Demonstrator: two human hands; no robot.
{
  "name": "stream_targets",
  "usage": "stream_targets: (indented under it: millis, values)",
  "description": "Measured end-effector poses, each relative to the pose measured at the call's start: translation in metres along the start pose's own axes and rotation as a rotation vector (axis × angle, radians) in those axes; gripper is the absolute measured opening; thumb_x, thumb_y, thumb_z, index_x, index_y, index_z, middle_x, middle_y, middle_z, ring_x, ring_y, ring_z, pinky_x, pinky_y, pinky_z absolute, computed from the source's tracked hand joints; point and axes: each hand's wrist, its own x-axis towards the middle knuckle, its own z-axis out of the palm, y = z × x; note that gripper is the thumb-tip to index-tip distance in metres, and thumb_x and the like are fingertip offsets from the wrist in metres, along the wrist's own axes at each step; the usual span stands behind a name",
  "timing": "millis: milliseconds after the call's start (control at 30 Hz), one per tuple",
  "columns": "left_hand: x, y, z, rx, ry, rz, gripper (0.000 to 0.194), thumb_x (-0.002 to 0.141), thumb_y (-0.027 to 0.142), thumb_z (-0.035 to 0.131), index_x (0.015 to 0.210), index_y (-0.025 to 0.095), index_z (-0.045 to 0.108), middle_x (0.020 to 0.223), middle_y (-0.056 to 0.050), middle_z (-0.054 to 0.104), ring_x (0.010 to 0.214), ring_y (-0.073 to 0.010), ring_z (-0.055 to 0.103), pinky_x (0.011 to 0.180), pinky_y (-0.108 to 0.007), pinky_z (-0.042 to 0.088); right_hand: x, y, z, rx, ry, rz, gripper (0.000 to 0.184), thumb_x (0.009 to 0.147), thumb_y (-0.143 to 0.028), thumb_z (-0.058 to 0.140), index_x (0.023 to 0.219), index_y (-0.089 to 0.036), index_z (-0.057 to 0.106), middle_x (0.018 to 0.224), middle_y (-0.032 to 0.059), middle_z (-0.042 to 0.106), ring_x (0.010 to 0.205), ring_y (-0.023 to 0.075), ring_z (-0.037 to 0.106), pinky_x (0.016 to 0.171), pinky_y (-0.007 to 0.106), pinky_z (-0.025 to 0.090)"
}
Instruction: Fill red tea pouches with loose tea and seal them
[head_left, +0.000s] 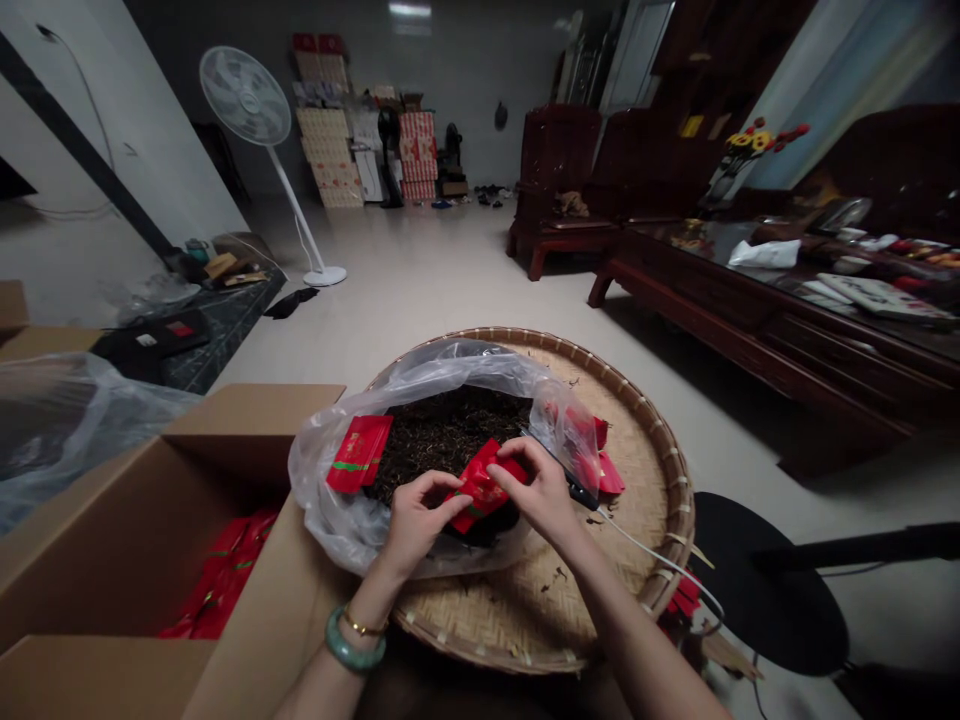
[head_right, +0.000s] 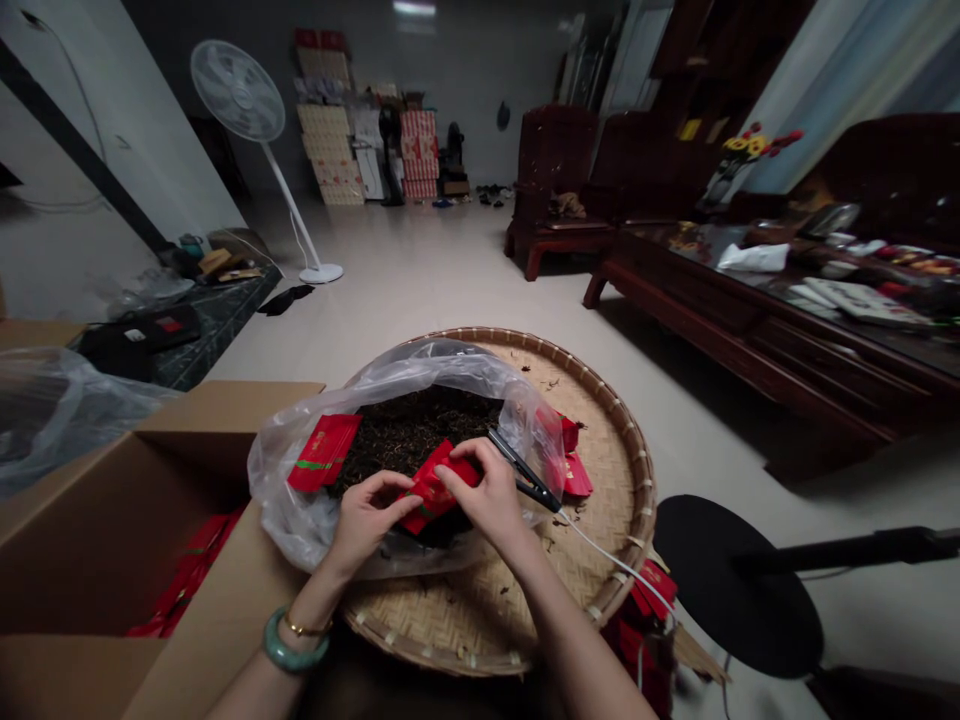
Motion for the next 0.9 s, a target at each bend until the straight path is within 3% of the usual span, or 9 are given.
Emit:
stream_targets:
  millis: [100, 267, 500, 700, 833, 900]
  values:
    - [-0.001, 0.0, 0.0, 0.023, 0.007, 0.018, 0.015, 0.066, 0.029, 0.074, 0.072, 0.016, 0.068, 0.067, -0.002, 0.07, 0.06, -0.0143, 0.064, 0.058, -0.023, 0.052, 0.001, 0.001, 0.003, 0.068, 0.02, 0.093, 0.019, 0.076, -0.034, 0.064, 0.083, -0.02, 0.054, 0.075, 0.0013, 0.059, 0.067, 0.0159, 0.056, 0.063, 0.028, 0.046]
    - [-0.003, -0.003, -0.001, 0.012, 0.013, 0.007, 0.019, 0.067, 0.034, 0.074, 0.071, 0.016, 0.068, 0.067, -0.002, 0.07, 0.06, -0.0148, 0.064, 0.058, -0.023, 0.052, 0.002, 0.003, 0.006, 0.083, 0.059, 0.106, 0.02, 0.073, -0.035, 0.066, 0.08, -0.02, 0.055, 0.075, 0.0016, 0.06, 0.069, 0.0163, 0.057, 0.064, 0.028, 0.047]
    - [-0.003, -0.011, -0.002, -0.041, 0.047, -0.028, 0.021, 0.063, 0.034, 0.076, 0.066, 0.016, 0.066, 0.065, -0.002, 0.069, 0.059, -0.0142, 0.062, 0.057, -0.023, 0.051, 0.004, 0.0, 0.003, 0.041, 0.028, 0.003, 0.019, 0.077, -0.032, 0.063, 0.063, -0.02, 0.058, 0.077, 0.004, 0.06, 0.077, 0.0184, 0.057, 0.065, 0.029, 0.044]
    - [-0.002, -0.01, 0.0, -0.098, -0.043, -0.035, 0.025, 0.064, 0.034, 0.075, 0.053, 0.015, 0.061, 0.063, -0.004, 0.067, 0.06, -0.0151, 0.061, 0.058, -0.025, 0.049, 0.007, -0.002, 0.005, 0.144, 0.084, 0.043, 0.02, 0.077, -0.031, 0.062, 0.061, -0.019, 0.061, 0.088, 0.0067, 0.061, 0.085, 0.0197, 0.058, 0.077, 0.033, 0.045]
    - [-0.002, -0.01, 0.004, -0.152, -0.017, -0.062, 0.024, 0.063, 0.031, 0.076, 0.053, 0.016, 0.06, 0.064, -0.004, 0.067, 0.062, -0.0155, 0.062, 0.061, -0.026, 0.05, 0.009, -0.002, 0.007, 0.24, 0.148, 0.105, 0.016, 0.076, -0.036, 0.062, 0.08, -0.021, 0.062, 0.093, 0.0066, 0.063, 0.088, 0.0199, 0.059, 0.081, 0.034, 0.046]
    - [-0.005, -0.012, 0.007, -0.181, 0.036, -0.085, 0.025, 0.063, 0.032, 0.075, 0.053, 0.016, 0.059, 0.064, -0.004, 0.067, 0.063, -0.0158, 0.062, 0.062, -0.026, 0.05, 0.007, 0.001, 0.01, 0.289, 0.169, 0.166, 0.034, 0.07, -0.039, 0.067, 0.098, -0.022, 0.059, 0.096, 0.0066, 0.064, 0.084, 0.0197, 0.06, 0.075, 0.033, 0.049]
